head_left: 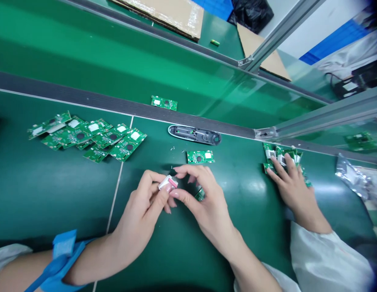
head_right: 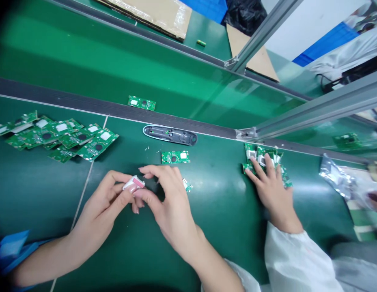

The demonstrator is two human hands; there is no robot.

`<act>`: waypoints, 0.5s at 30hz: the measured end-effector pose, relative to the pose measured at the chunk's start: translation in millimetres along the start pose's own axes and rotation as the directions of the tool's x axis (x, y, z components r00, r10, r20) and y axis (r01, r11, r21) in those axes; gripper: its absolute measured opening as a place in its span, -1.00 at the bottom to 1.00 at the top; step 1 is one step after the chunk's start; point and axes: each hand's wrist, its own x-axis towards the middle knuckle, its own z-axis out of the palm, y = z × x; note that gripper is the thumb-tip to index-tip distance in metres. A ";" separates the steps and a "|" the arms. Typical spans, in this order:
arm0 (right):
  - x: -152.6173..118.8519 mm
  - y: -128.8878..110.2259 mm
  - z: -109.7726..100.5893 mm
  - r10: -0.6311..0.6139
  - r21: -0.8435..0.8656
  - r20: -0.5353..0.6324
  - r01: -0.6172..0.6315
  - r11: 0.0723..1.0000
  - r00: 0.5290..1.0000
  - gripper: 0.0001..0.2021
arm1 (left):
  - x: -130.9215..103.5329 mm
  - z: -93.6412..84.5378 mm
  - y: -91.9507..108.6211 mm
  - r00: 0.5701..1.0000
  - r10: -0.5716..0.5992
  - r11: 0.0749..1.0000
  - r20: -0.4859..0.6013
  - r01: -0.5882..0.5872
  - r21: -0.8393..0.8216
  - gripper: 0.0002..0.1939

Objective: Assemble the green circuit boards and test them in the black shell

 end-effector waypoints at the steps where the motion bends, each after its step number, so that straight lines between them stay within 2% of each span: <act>1: 0.4 0.5 -1.4 0.034 0.053 0.040 -0.036 0.998 0.999 -0.74 | 0.1 0.0 0.3 1.000 -0.007 1.000 -0.001 0.007 0.005 -0.83; 3: 0.6 1.0 -2.1 0.074 0.129 0.094 -0.086 0.988 0.993 -0.81 | 0.5 0.5 1.3 1.000 -0.019 1.000 0.001 0.019 0.003 -0.82; 8: 2.3 2.5 3.2 0.191 0.255 0.083 -0.206 0.945 0.978 -0.87 | 1.3 1.3 3.4 1.000 -0.012 1.000 0.027 0.012 -0.009 -0.83; 10: 3.3 2.2 4.6 0.271 0.355 0.121 -0.297 0.886 0.955 -0.88 | 1.4 1.0 4.0 0.999 0.001 1.000 0.037 -0.001 -0.002 -0.82; 12: 3.7 0.1 4.3 0.325 0.489 0.210 -0.387 0.782 0.922 -0.86 | 1.7 0.7 4.6 0.999 0.010 1.000 0.051 -0.010 -0.003 -0.82; 14: 5.1 -3.2 1.0 0.336 0.575 0.295 -0.447 0.685 0.895 -0.82 | 2.5 0.9 5.3 0.998 0.002 1.000 0.061 0.000 -0.025 -0.82; 15: 7.4 -4.7 -1.9 0.331 0.585 0.317 -0.458 0.670 0.889 -0.80 | 3.3 1.2 5.7 0.998 -0.007 0.999 0.066 0.010 -0.049 -0.83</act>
